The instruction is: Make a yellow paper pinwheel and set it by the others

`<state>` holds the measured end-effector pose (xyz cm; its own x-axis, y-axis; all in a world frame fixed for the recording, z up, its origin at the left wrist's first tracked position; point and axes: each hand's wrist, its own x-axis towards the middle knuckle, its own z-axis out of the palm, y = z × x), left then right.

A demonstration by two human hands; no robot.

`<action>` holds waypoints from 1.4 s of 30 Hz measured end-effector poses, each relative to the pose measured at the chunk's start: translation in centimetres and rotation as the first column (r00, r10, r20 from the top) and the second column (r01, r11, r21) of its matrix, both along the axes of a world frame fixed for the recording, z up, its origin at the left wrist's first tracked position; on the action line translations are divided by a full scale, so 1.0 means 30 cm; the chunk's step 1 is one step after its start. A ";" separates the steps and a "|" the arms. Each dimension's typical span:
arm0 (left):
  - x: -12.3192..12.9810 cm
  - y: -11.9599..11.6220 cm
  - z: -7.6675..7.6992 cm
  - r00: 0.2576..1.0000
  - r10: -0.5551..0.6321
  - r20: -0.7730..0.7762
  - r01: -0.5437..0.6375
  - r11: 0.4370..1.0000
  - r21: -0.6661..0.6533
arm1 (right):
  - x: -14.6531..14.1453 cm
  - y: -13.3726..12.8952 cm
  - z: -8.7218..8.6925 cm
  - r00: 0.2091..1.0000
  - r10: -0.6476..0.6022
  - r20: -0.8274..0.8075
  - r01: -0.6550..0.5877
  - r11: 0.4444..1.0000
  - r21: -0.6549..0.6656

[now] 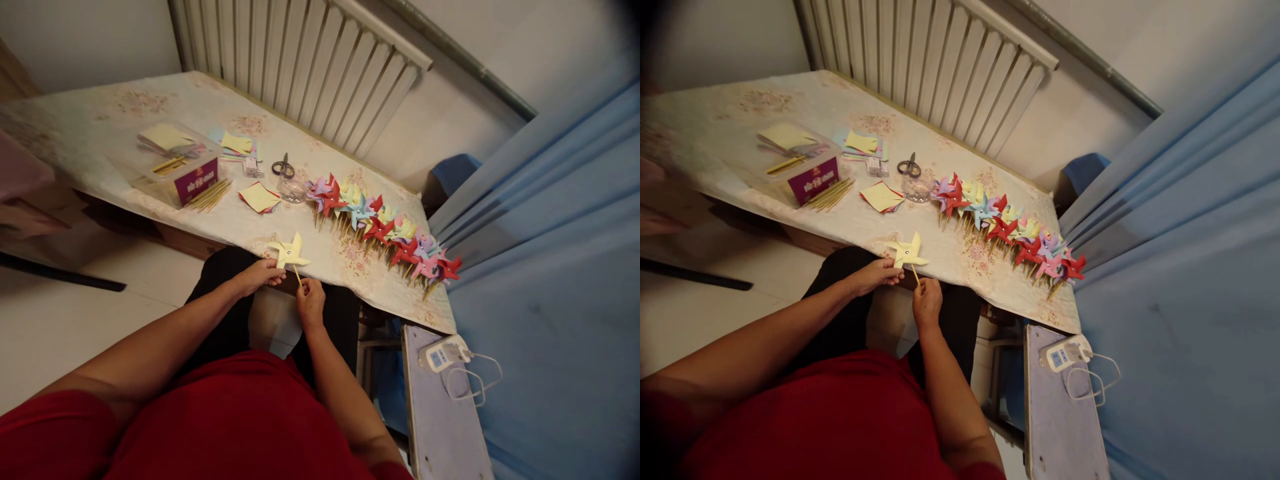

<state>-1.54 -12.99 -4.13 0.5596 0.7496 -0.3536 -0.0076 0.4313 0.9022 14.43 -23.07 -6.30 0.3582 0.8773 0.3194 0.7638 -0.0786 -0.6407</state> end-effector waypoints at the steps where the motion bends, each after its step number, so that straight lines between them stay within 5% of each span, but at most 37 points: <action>1: 0.000 0.000 0.001 1.000 0.002 0.001 -0.002 1.000 -0.006 | 0.000 0.000 -0.001 1.000 -0.001 0.001 0.001 1.000 -0.001; 27: -0.005 0.018 0.021 0.961 0.224 0.160 -0.201 0.968 -0.147 | 0.001 0.004 0.004 0.997 -0.010 -0.081 0.009 1.000 -0.010; 36: -0.006 0.021 0.020 0.958 0.233 0.169 -0.206 0.965 -0.161 | 0.003 0.004 -0.003 0.996 -0.008 -0.083 0.011 0.999 0.033; 42: -0.014 0.004 0.019 0.983 0.118 0.139 -0.101 0.987 -0.122 | 0.007 0.017 -0.024 0.987 -0.050 -0.152 0.053 0.998 0.019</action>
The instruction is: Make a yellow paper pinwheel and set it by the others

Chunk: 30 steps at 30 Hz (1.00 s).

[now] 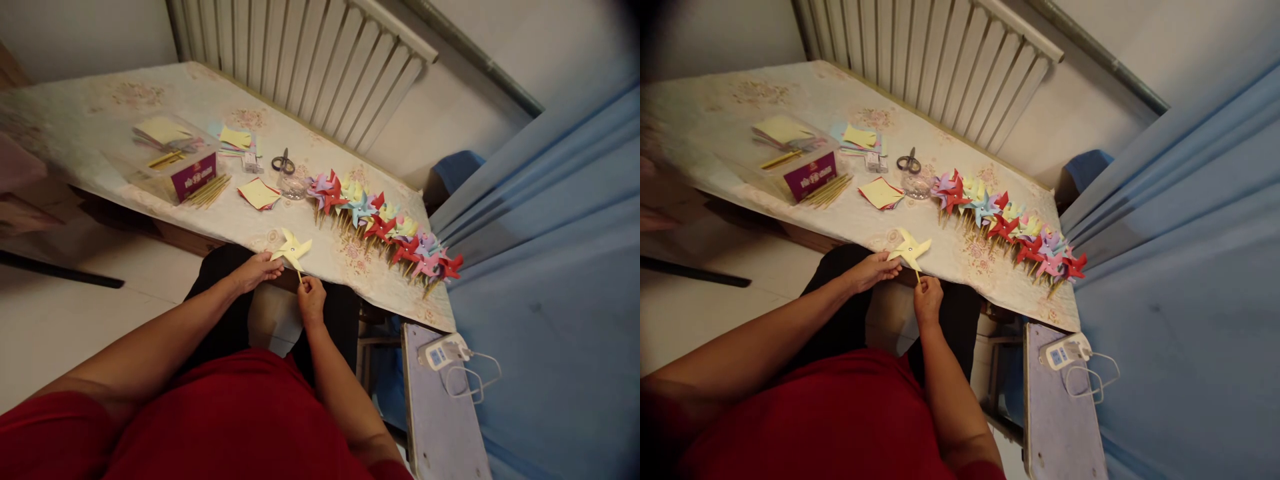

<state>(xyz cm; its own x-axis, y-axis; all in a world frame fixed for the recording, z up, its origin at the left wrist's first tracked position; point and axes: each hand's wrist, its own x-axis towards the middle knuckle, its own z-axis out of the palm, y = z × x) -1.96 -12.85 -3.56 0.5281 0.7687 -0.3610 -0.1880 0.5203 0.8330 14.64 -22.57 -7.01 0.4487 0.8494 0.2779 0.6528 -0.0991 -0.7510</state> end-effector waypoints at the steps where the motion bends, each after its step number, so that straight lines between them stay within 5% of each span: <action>1: 0.000 -0.004 -0.001 1.000 -0.026 -0.013 0.026 1.000 0.003 | 0.001 0.002 -0.002 1.000 -0.006 -0.019 0.006 1.000 -0.006; 8: -0.004 -0.016 -0.020 0.991 -0.129 -0.047 0.130 0.991 0.024 | 0.007 0.009 -0.005 0.991 -0.041 -0.124 0.037 0.999 -0.037; 18: -0.008 -0.014 -0.009 0.989 -0.102 -0.109 0.108 0.993 0.045 | 0.033 0.026 -0.020 0.968 -0.134 -0.211 0.126 0.991 -0.050; 22: -0.009 0.015 0.017 0.974 0.027 -0.223 0.031 0.967 0.253 | 0.048 0.030 -0.008 0.952 -0.187 -0.241 0.184 0.982 -0.037; 25: -0.011 0.070 0.036 0.884 0.168 -0.436 0.090 0.854 0.512 | 0.062 0.036 0.011 0.942 -0.221 -0.253 0.227 0.974 -0.004; 27: -0.012 0.120 0.039 0.740 0.341 -0.580 0.203 0.708 0.676 | 0.074 0.045 0.021 0.932 -0.247 -0.266 0.262 0.965 0.023; 30: -0.001 0.200 0.022 0.591 0.483 -0.646 0.403 0.517 0.755 | 0.095 0.063 0.029 0.914 -0.280 -0.294 0.310 0.949 0.059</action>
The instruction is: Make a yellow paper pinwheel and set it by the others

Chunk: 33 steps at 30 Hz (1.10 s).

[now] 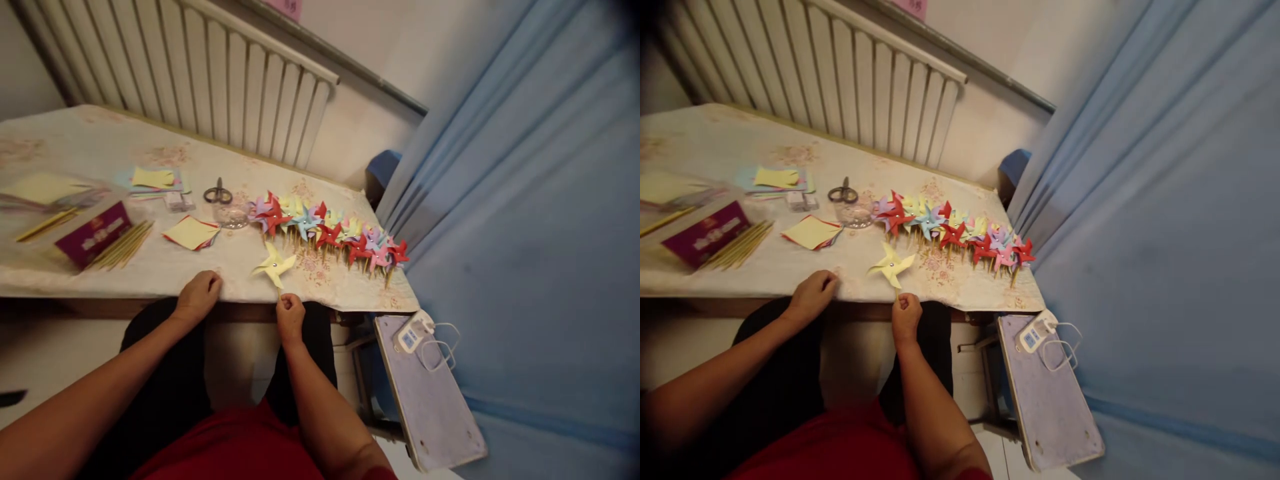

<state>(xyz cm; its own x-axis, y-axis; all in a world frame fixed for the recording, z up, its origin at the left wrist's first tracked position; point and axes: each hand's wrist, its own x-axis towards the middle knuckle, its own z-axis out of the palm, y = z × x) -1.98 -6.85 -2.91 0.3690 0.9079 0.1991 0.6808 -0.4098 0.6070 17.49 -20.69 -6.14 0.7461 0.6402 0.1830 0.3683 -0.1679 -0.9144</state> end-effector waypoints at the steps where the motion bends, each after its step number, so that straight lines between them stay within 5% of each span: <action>1: 0.008 0.025 -0.009 0.998 -0.008 -0.061 0.012 0.998 0.067 | 0.009 0.006 0.002 1.000 -0.012 -0.001 0.012 1.000 0.015; 10: 0.090 0.111 -0.044 0.917 0.064 -0.393 0.049 0.961 0.271 | 0.129 0.034 0.038 0.989 -0.055 0.134 0.048 0.997 0.058; 17: 0.110 0.106 -0.030 0.879 0.106 -0.465 0.031 0.960 0.279 | 0.197 0.079 0.058 0.980 -0.025 0.197 0.029 0.999 -0.018; 33: 0.108 0.096 -0.028 0.865 0.125 -0.486 0.038 0.949 0.312 | 0.154 0.106 0.035 0.959 0.055 0.278 -0.013 0.988 -0.151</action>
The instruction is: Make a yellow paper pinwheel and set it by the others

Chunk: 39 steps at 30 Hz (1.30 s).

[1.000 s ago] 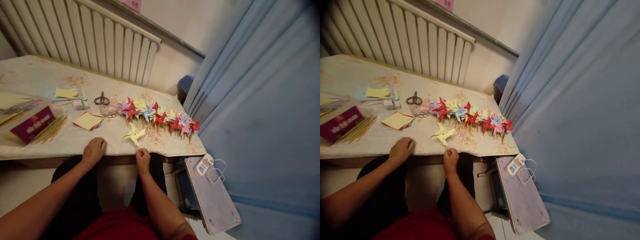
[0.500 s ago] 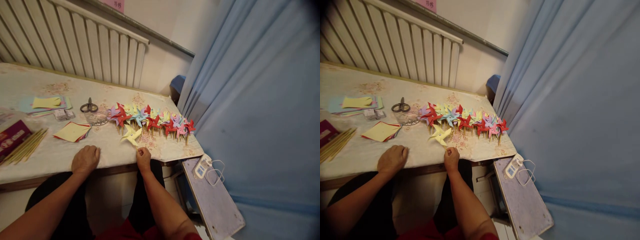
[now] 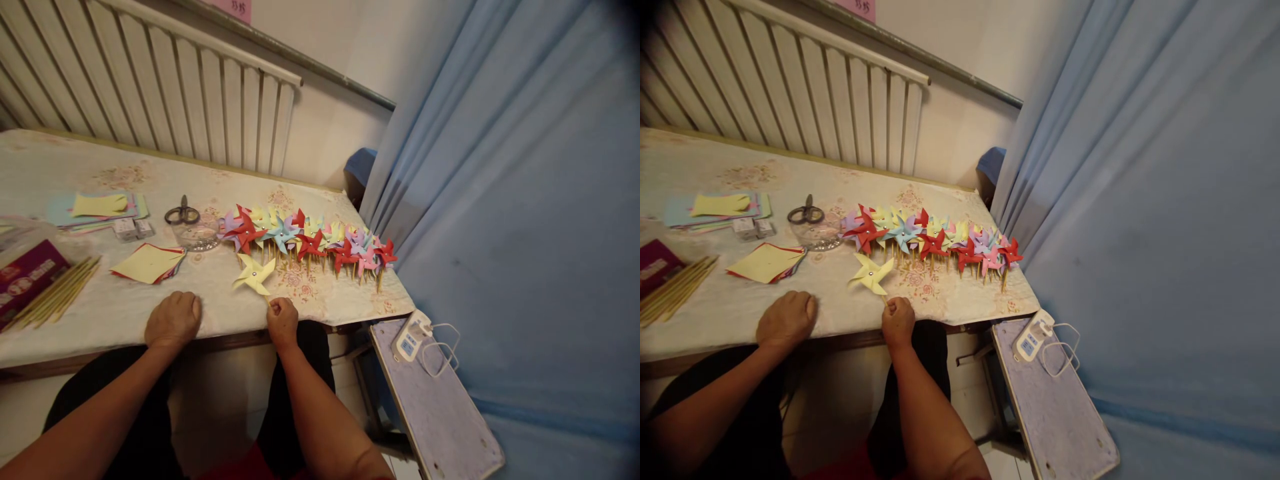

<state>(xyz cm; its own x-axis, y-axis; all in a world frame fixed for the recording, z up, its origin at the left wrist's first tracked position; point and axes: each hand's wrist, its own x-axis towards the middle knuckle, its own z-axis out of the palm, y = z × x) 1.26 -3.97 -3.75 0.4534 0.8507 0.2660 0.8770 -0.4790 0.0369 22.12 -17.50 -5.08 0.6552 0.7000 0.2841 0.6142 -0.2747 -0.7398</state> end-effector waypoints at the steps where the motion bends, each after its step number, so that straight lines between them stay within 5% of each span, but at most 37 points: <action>1: 0.000 0.000 -0.001 1.000 0.004 -0.003 -0.004 1.000 0.002 | -0.001 0.000 0.001 1.000 0.002 0.003 -0.002 1.000 -0.005; 39: 0.003 0.004 0.007 0.999 0.043 -0.021 -0.044 0.998 -0.050 | -0.022 -0.001 0.010 0.999 0.054 0.003 -0.054 0.997 -0.054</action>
<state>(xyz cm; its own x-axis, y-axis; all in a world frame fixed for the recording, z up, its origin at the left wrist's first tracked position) 1.36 -3.83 -3.54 0.4207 0.8817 0.2135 0.8977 -0.4386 0.0421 21.45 -17.54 -4.79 0.6148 0.7487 0.2477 0.6324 -0.2803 -0.7222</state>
